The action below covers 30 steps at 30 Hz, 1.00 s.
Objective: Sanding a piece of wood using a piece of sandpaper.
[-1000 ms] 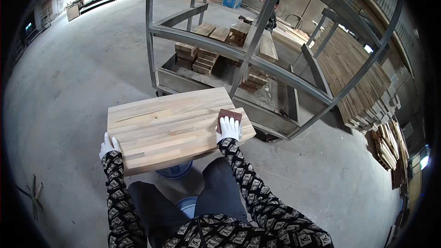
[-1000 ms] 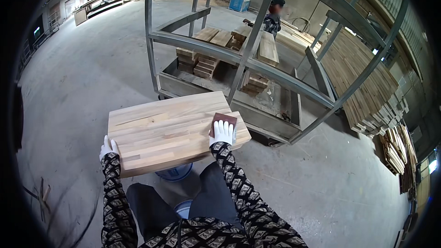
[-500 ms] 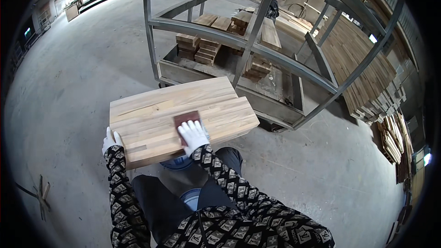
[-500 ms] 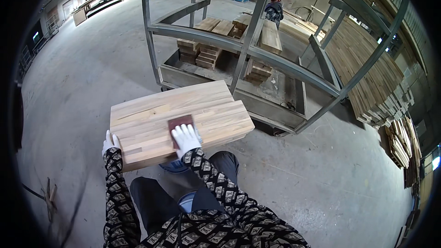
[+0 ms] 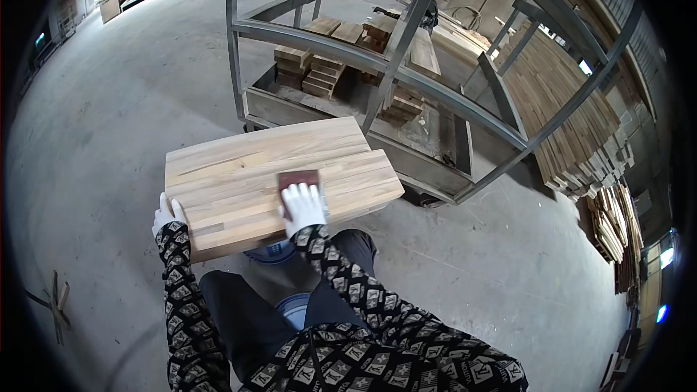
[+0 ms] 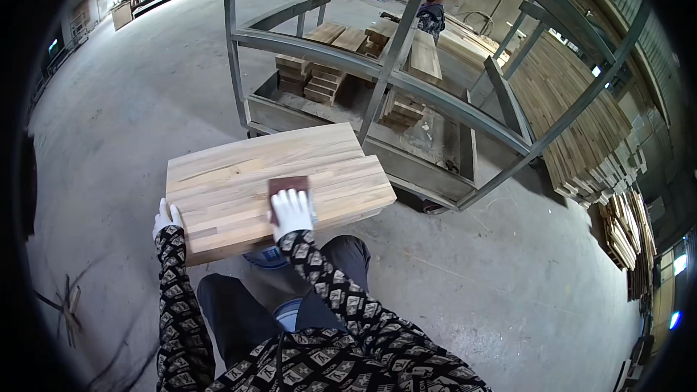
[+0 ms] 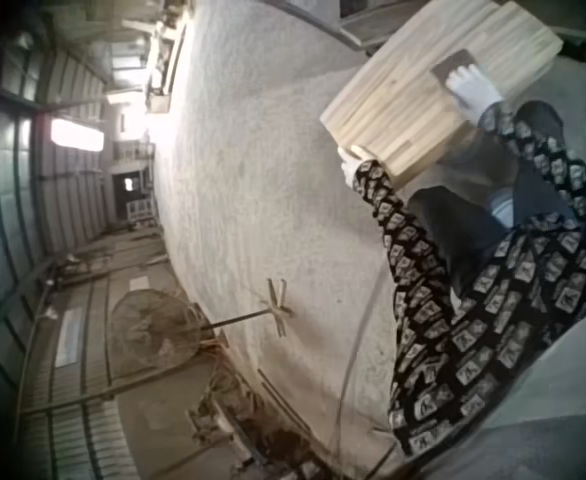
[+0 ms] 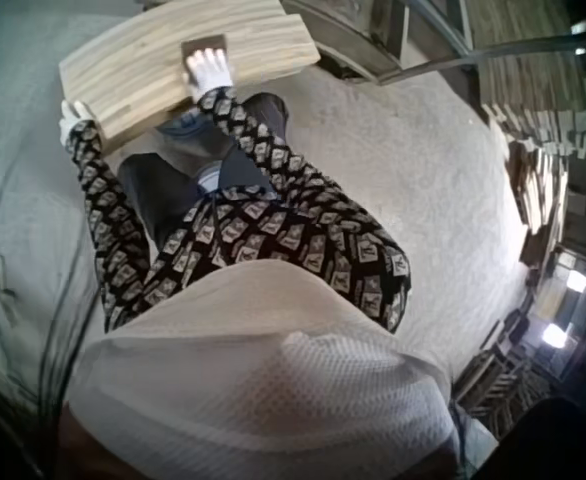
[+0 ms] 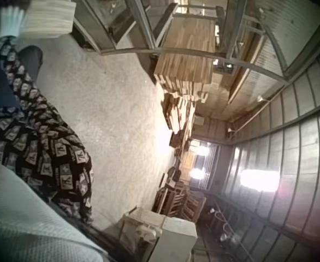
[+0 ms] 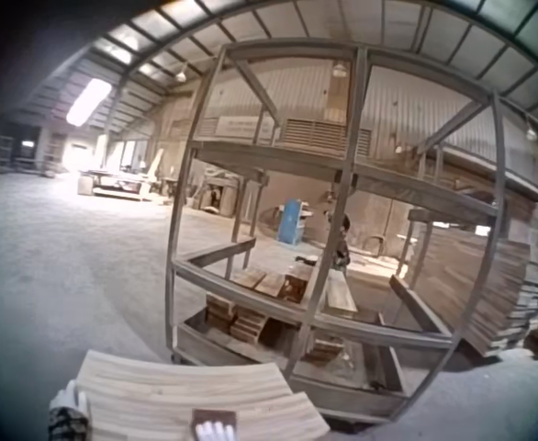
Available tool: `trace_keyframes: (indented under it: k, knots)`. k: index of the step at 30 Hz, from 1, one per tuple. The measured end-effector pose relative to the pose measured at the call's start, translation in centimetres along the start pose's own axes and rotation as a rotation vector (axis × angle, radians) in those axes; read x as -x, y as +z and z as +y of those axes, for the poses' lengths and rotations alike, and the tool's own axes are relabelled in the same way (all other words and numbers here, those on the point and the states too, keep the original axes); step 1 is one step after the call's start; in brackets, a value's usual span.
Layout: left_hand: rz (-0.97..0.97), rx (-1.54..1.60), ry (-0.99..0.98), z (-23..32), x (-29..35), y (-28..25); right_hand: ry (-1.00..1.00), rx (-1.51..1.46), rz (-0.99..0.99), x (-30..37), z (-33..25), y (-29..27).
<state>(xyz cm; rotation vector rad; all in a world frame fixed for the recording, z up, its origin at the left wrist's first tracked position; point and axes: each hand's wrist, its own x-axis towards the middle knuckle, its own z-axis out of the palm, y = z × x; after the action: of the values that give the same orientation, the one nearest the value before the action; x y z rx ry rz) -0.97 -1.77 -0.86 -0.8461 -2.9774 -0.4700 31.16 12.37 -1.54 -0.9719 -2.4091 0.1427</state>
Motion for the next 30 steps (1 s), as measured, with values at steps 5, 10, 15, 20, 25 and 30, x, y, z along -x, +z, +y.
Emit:
trace_keyframes:
  k: [5,10,15,20,25,30]
  knots:
    - [0.019,0.052,0.053,1.4,-0.5,1.3,-0.249,-0.140,0.119,1.2,-4.7,1.8]
    - [0.040,0.053,0.047,0.5,0.2,1.3,-0.257,-0.067,0.051,0.4,0.0,-1.4]
    - [0.039,0.023,0.063,0.5,0.0,0.7,-0.016,0.203,0.065,0.8,13.1,-5.8]
    - [0.006,0.038,0.047,2.4,-0.7,1.0,0.046,0.493,0.370,2.1,17.8,-4.1]
    - [0.002,0.048,0.038,2.0,0.0,0.3,-0.053,0.150,0.108,0.1,3.6,0.4]
    - [0.021,0.038,0.054,1.8,0.2,0.3,-0.289,-0.074,0.083,0.3,-2.0,1.6]
